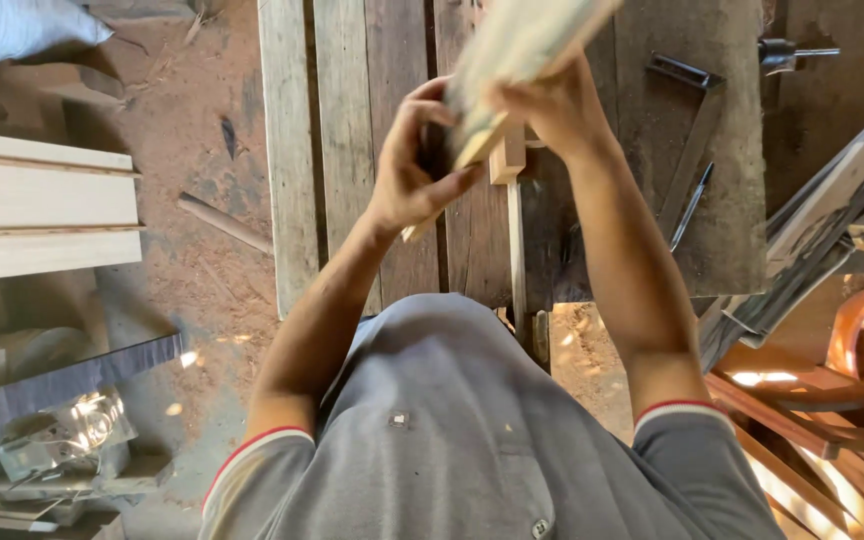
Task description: The recorder is measuring, cutting, and assembling wooden pieces on a workbench using a hammer.
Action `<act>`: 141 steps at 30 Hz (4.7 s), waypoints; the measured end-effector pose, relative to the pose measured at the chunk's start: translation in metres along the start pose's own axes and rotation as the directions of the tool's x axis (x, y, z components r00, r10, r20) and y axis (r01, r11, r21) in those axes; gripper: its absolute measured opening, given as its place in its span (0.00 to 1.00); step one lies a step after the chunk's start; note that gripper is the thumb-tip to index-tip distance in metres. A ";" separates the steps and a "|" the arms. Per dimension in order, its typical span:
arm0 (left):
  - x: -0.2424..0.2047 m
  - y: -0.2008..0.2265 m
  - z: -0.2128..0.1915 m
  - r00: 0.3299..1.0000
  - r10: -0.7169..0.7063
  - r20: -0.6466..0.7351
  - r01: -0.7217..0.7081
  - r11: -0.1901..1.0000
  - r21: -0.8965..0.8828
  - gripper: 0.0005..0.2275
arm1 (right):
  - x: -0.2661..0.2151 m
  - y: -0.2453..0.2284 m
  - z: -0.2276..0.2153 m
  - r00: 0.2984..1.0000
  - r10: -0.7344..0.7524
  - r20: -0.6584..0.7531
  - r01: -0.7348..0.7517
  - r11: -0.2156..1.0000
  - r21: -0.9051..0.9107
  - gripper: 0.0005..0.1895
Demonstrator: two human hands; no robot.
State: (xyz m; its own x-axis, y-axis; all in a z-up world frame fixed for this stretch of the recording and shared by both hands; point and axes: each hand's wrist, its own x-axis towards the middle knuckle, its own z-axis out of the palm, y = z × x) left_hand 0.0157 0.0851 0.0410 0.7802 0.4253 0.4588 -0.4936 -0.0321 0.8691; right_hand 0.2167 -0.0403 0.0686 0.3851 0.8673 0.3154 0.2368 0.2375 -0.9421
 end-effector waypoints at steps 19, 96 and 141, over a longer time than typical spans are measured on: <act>0.010 -0.146 0.022 0.925 -0.373 -0.070 0.248 0.453 0.856 0.08 | 0.032 0.100 -0.022 0.926 -0.375 -0.049 0.268 0.741 -0.616 0.16; 0.034 -0.191 0.002 0.928 -0.372 -0.017 0.154 0.343 0.927 0.14 | 0.035 0.126 -0.021 0.982 -0.186 -0.032 0.103 0.669 -0.736 0.16; 0.063 -0.209 -0.006 0.932 -0.358 -0.058 0.163 0.270 0.949 0.16 | 0.057 0.183 -0.033 0.985 -0.123 -0.120 -0.013 0.644 -0.765 0.12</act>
State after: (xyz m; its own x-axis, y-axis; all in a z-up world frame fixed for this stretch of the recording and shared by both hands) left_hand 0.1657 0.1239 -0.1130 0.8813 0.4606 0.1054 0.3588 -0.7975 0.4850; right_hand 0.3110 0.0379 -0.0818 0.4575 0.7724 0.4405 0.8300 -0.1932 -0.5233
